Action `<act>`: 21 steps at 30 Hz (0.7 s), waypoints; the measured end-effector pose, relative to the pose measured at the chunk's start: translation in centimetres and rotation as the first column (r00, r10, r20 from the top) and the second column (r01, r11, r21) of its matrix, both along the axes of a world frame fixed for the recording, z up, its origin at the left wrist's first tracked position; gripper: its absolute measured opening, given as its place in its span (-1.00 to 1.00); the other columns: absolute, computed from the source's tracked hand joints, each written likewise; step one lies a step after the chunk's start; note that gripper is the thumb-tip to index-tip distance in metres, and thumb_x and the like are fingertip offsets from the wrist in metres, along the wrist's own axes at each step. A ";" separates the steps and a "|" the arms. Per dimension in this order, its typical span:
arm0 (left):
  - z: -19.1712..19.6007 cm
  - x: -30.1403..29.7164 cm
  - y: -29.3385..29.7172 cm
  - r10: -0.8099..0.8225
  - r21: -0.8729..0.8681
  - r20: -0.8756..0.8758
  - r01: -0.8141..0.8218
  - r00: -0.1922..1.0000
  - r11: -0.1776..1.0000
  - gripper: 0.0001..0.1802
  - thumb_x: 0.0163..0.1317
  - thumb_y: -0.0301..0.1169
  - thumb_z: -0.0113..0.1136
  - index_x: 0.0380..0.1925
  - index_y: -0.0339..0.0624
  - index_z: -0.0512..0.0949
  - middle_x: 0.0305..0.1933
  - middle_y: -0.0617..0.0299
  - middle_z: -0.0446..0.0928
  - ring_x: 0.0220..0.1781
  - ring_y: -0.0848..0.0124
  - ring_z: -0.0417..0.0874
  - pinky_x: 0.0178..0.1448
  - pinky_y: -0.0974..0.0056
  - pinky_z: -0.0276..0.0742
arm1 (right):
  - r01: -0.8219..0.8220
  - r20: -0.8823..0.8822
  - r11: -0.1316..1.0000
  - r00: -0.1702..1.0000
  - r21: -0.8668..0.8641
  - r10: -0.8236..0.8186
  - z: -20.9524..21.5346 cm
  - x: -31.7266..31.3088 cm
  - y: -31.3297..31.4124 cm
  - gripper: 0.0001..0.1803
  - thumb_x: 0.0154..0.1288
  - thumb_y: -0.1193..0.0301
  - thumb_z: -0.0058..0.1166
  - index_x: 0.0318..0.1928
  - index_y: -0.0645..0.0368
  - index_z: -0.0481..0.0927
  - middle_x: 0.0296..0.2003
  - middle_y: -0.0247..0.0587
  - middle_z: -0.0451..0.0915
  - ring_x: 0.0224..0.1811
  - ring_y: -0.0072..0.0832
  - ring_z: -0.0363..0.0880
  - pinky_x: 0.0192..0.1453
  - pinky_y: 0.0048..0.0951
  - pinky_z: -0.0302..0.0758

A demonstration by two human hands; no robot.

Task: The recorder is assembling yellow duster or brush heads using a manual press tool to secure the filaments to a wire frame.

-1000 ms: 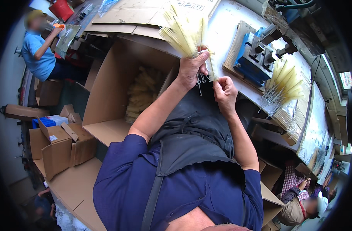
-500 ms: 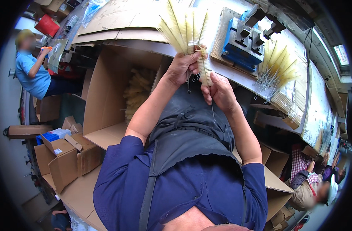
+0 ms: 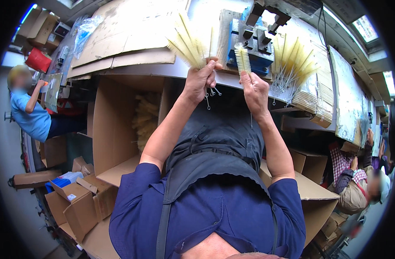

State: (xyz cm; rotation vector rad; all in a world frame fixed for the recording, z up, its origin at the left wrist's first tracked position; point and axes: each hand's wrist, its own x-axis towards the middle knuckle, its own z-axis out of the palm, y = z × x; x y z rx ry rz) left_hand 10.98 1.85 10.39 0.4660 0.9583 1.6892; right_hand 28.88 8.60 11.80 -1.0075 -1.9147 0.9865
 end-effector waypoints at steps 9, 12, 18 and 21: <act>-3.4 -1.6 0.8 0.186 -0.117 -0.108 -0.199 0.977 0.973 -0.76 0.47 -0.37 0.11 -0.01 -0.30 0.53 -0.37 0.24 0.55 -0.59 0.61 0.37 -0.51 0.42 0.46 | 0.230 0.229 0.940 0.929 0.251 -0.289 0.0 2.3 8.8 -0.57 0.48 0.20 -0.06 -0.41 0.28 0.62 -0.47 0.21 0.60 -0.37 0.15 0.62 -0.26 0.04 0.49; -3.8 -2.1 1.0 0.185 -0.122 -0.108 -0.197 0.977 0.973 -0.77 0.46 -0.37 0.11 -0.02 -0.30 0.54 -0.36 0.23 0.55 -0.58 0.59 0.38 -0.51 0.41 0.48 | 0.241 0.291 0.933 0.903 0.267 -0.317 0.1 2.0 9.4 -0.56 0.47 0.18 -0.05 -0.40 0.29 0.64 -0.44 0.22 0.62 -0.32 0.16 0.63 -0.18 0.05 0.53; -4.5 -2.0 1.1 0.178 -0.149 -0.130 -0.197 0.975 0.969 -0.77 0.45 -0.38 0.12 -0.03 -0.30 0.54 -0.37 0.23 0.55 -0.58 0.58 0.41 -0.50 0.39 0.49 | 0.235 0.391 0.935 0.860 0.266 -0.328 1.1 1.6 9.8 -0.56 0.44 0.17 -0.06 -0.35 0.29 0.68 -0.39 0.23 0.64 -0.25 0.17 0.64 -0.06 0.04 0.56; -4.9 -1.8 1.4 0.174 -0.164 -0.124 -0.193 0.977 0.967 -0.77 0.45 -0.37 0.12 -0.03 -0.30 0.54 -0.37 0.23 0.55 -0.57 0.57 0.42 -0.50 0.39 0.49 | 0.214 0.411 0.947 0.861 0.241 -0.299 2.6 1.4 10.2 -0.57 0.42 0.19 -0.08 -0.36 0.30 0.67 -0.37 0.23 0.64 -0.23 0.17 0.64 -0.04 0.04 0.55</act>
